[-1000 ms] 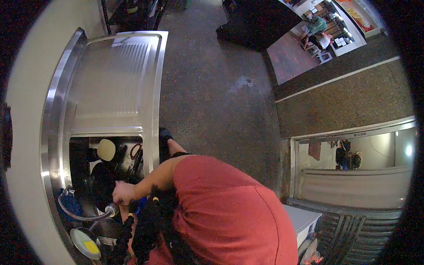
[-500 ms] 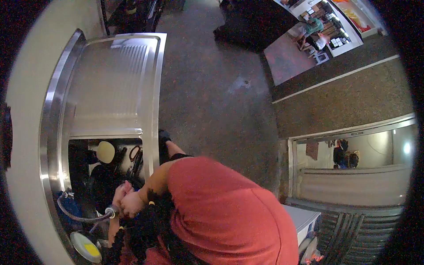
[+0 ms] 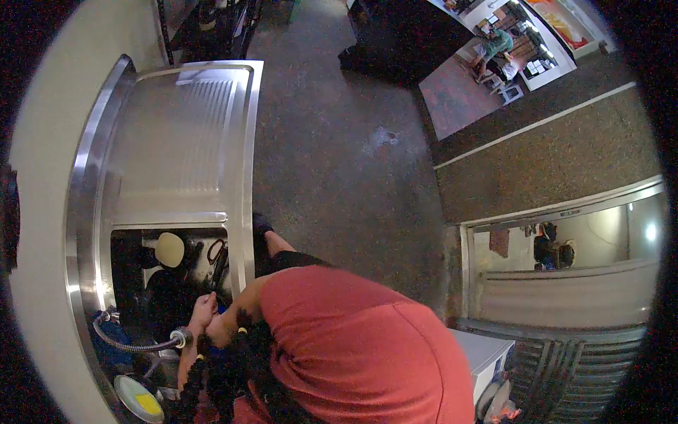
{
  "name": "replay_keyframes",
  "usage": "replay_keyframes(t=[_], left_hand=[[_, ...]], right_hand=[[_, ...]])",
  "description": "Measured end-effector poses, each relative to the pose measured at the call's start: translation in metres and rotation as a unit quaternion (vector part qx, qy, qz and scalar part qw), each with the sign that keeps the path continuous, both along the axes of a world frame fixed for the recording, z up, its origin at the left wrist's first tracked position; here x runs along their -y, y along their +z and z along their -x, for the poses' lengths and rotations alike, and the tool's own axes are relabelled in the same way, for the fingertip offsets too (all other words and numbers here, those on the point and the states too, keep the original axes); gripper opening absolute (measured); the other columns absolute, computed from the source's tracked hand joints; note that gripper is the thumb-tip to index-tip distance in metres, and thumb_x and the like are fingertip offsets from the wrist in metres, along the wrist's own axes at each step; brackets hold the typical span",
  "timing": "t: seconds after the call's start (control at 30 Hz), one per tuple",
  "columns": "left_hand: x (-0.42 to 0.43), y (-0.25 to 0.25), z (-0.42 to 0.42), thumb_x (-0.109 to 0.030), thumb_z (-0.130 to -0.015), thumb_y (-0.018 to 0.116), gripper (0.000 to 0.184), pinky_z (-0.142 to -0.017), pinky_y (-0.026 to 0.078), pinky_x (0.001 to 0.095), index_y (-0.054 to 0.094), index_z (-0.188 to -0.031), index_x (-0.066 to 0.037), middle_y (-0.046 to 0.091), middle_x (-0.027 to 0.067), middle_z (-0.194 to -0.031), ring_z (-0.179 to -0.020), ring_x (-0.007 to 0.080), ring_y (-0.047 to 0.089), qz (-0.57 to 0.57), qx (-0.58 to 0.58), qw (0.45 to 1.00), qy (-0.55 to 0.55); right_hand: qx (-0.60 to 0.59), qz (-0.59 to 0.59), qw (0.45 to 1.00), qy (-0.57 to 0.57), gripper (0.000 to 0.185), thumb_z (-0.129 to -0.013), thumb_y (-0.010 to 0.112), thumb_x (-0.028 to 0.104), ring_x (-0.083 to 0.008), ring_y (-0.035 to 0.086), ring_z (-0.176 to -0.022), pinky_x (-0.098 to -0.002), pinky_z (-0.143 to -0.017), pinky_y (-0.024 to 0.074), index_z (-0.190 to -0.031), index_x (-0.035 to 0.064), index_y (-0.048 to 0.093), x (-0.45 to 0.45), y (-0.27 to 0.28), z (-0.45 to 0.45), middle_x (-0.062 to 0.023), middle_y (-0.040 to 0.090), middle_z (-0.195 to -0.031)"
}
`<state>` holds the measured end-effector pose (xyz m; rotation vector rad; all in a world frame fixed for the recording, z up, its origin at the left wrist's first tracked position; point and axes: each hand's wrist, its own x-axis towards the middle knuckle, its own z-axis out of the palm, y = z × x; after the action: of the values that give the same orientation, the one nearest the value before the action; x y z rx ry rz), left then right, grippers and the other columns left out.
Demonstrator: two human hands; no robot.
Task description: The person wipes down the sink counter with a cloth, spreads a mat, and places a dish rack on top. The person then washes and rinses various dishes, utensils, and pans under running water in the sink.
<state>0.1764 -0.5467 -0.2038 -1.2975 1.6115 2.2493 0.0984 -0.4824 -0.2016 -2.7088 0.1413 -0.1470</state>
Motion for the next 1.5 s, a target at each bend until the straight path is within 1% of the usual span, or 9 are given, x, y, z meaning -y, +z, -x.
replay_keyframes(t=[0.13, 0.27, 0.67, 0.73, 0.77, 0.83, 1.0, 1.27, 1.5], left_hand=[[0.000, 0.005, 0.008, -0.033, -0.104, 0.050, 0.048, -0.056, 0.042, 0.0418, 0.056, -0.073, 0.004, 0.054, 0.0174, -0.061, -0.054, 0.0286, 0.051, 0.234, 0.099, 0.966, -0.044], [-0.001, -0.027, 0.007, -0.031, -0.106, 0.046, 0.044, -0.053, 0.045, 0.0385, 0.057, -0.084, 0.006, 0.056, 0.0118, -0.066, -0.051, 0.0206, 0.054, 0.298, 0.100, 0.947, -0.063], [-0.016, 0.039, 0.019, -0.046, -0.104, 0.050, 0.042, -0.064, 0.045, 0.0347, 0.058, -0.084, -0.009, 0.056, 0.0004, -0.074, -0.067, 0.0168, 0.054, -0.074, 0.057, 0.930, 0.355], [-0.030, 0.061, 0.027, -0.053, -0.103, 0.048, 0.045, -0.067, 0.049, 0.0343, 0.058, -0.087, -0.011, 0.058, 0.0004, -0.080, -0.071, 0.0176, 0.057, -0.140, -0.029, 0.865, 0.482], [-0.030, 0.002, -0.009, -0.052, -0.103, 0.048, 0.044, -0.075, 0.054, 0.0368, 0.060, -0.095, -0.011, 0.063, 0.0038, -0.094, -0.084, 0.0205, 0.063, -0.166, -0.122, 0.861, 0.464], [-0.047, 0.059, 0.019, -0.049, -0.103, 0.049, 0.040, -0.083, 0.055, 0.0401, 0.060, -0.105, -0.010, 0.061, 0.0048, -0.106, -0.099, 0.0219, 0.062, -0.106, -0.173, 0.849, 0.488], [-0.052, 0.106, 0.056, -0.042, -0.105, 0.049, 0.037, -0.085, 0.052, 0.0354, 0.061, -0.108, -0.007, 0.061, 0.0046, -0.108, -0.099, 0.0176, 0.061, -0.038, -0.245, 0.791, 0.559], [-0.038, 0.200, 0.128, -0.043, -0.105, 0.046, 0.040, -0.073, 0.043, 0.0263, 0.062, -0.100, -0.006, 0.057, 0.0020, -0.105, -0.089, 0.0121, 0.054, 0.164, -0.232, 0.851, 0.441], [-0.030, 0.229, 0.185, -0.047, -0.105, 0.042, 0.054, -0.097, 0.034, 0.0311, 0.063, -0.086, -0.001, 0.054, 0.0079, -0.115, -0.108, 0.0202, 0.049, 0.353, -0.131, 0.849, 0.370]], right_hand=[[-0.041, -0.015, 0.999, -0.004, 0.013, -0.076, 0.067, 0.026, -0.0333, 0.064, -0.093, -0.0477, -0.083, 0.0507, -0.076, 0.0139, 0.073, -0.004, -0.001, -0.005, -0.0084, 0.069, -0.094], [-0.070, -0.022, 0.997, -0.012, 0.014, -0.077, 0.068, 0.026, -0.0339, 0.064, -0.093, -0.0478, -0.084, 0.0505, -0.076, 0.0131, 0.073, -0.005, -0.004, -0.003, -0.0088, 0.069, -0.094], [0.106, 0.012, 0.991, -0.080, 0.016, -0.079, 0.067, 0.022, -0.0370, 0.063, -0.102, -0.0479, -0.090, 0.0498, -0.082, 0.0063, 0.072, 0.012, 0.079, 0.103, -0.0143, 0.068, -0.099], [0.077, -0.386, 0.863, -0.316, 0.014, -0.081, 0.065, 0.014, -0.0379, 0.060, -0.109, -0.0482, -0.093, 0.0490, -0.088, 0.0031, 0.069, 0.018, 0.117, 0.134, -0.0170, 0.066, -0.105], [0.125, -0.266, 0.904, -0.309, 0.023, -0.079, 0.067, 0.013, -0.0381, 0.059, -0.112, -0.0478, -0.095, 0.0485, -0.100, 0.0028, 0.067, 0.019, 0.098, 0.149, -0.0174, 0.065, -0.109], [0.212, -0.154, 0.914, -0.309, 0.049, -0.075, 0.071, 0.012, -0.0389, 0.059, -0.115, -0.0460, -0.099, 0.0471, -0.122, 0.0049, 0.060, 0.022, 0.090, 0.175, -0.0177, 0.063, -0.116], [0.137, -0.478, 0.805, -0.324, 0.077, -0.075, 0.080, 0.016, -0.0266, 0.066, -0.100, -0.0387, -0.089, 0.0533, -0.144, 0.0182, 0.048, 0.045, 0.131, 0.246, -0.0132, 0.065, -0.109], [0.155, -0.325, 0.872, -0.332, 0.044, -0.086, 0.073, 0.012, -0.0180, 0.062, -0.085, -0.0333, -0.077, 0.0520, -0.129, 0.0134, 0.064, 0.076, 0.129, 0.316, -0.0065, 0.067, -0.099], [0.338, -0.129, 0.873, -0.328, 0.052, -0.077, 0.079, 0.011, -0.0313, 0.063, -0.104, -0.0416, -0.088, 0.0521, -0.126, 0.0092, 0.061, 0.115, 0.173, 0.346, -0.0152, 0.060, -0.118]])
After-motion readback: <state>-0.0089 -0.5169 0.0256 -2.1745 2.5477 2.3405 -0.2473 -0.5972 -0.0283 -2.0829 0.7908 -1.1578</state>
